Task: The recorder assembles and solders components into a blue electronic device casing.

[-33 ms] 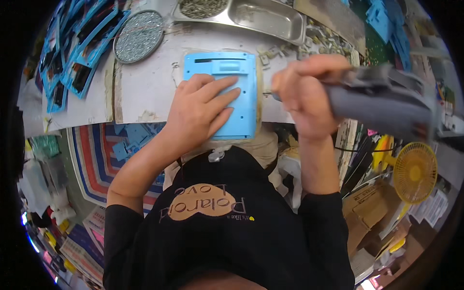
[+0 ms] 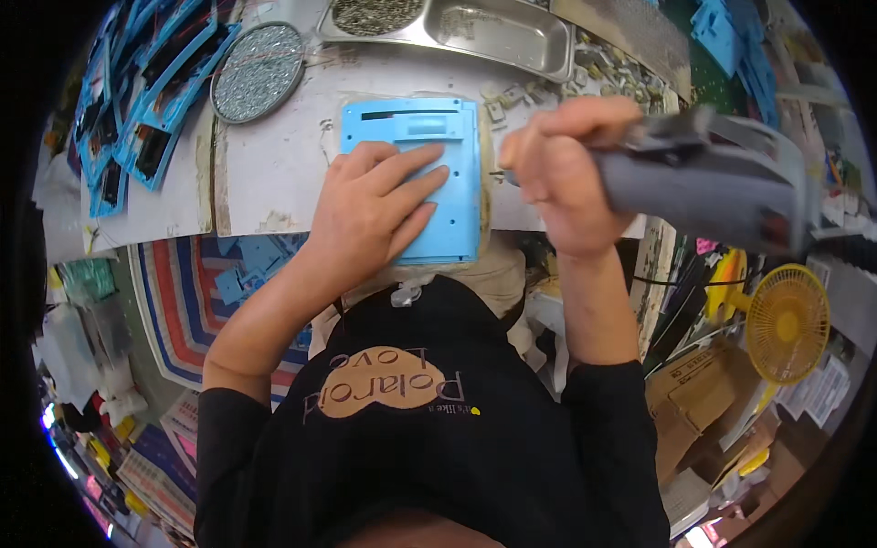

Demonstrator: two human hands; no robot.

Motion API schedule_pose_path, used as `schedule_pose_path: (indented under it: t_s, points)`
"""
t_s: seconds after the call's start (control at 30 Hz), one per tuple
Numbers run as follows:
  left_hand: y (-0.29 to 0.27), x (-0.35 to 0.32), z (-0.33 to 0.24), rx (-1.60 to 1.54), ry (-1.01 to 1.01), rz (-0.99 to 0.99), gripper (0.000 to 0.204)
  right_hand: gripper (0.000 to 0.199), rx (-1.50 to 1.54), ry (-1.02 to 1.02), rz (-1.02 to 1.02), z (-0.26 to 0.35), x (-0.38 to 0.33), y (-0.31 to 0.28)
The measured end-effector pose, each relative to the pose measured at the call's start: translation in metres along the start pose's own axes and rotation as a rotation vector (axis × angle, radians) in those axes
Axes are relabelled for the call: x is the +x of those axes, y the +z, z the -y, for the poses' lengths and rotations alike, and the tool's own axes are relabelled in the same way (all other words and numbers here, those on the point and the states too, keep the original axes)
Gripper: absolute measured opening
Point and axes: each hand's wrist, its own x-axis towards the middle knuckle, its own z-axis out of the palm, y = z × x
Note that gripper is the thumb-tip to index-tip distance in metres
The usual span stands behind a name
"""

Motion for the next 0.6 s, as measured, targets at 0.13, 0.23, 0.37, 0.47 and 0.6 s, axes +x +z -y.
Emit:
schedule_pose_path:
  t_s: [0.13, 0.23, 0.37, 0.47, 0.6]
  points:
    - [0.004, 0.001, -0.001, 0.027, 0.001, 0.025, 0.038, 0.013, 0.014, -0.042, -0.001, -0.010, 0.005, -0.007]
    - [0.003, 0.002, -0.004, 0.058, -0.007, 0.039, 0.037, 0.013, -0.032, -0.022, 0.014, -0.011, 0.008, -0.007]
    - [0.005, 0.002, -0.004, 0.077, -0.002, 0.027, 0.037, 0.014, -0.146, 0.007, 0.072, -0.014, 0.005, -0.010]
    - [0.006, 0.003, -0.001, 0.092, -0.014, 0.010, 0.037, 0.020, -0.014, -0.042, 0.150, 0.003, 0.010, -0.007]
    - [0.004, 0.001, -0.004, 0.059, -0.042, 0.037, 0.036, 0.026, -0.128, -0.037, 0.164, 0.008, 0.013, -0.007]
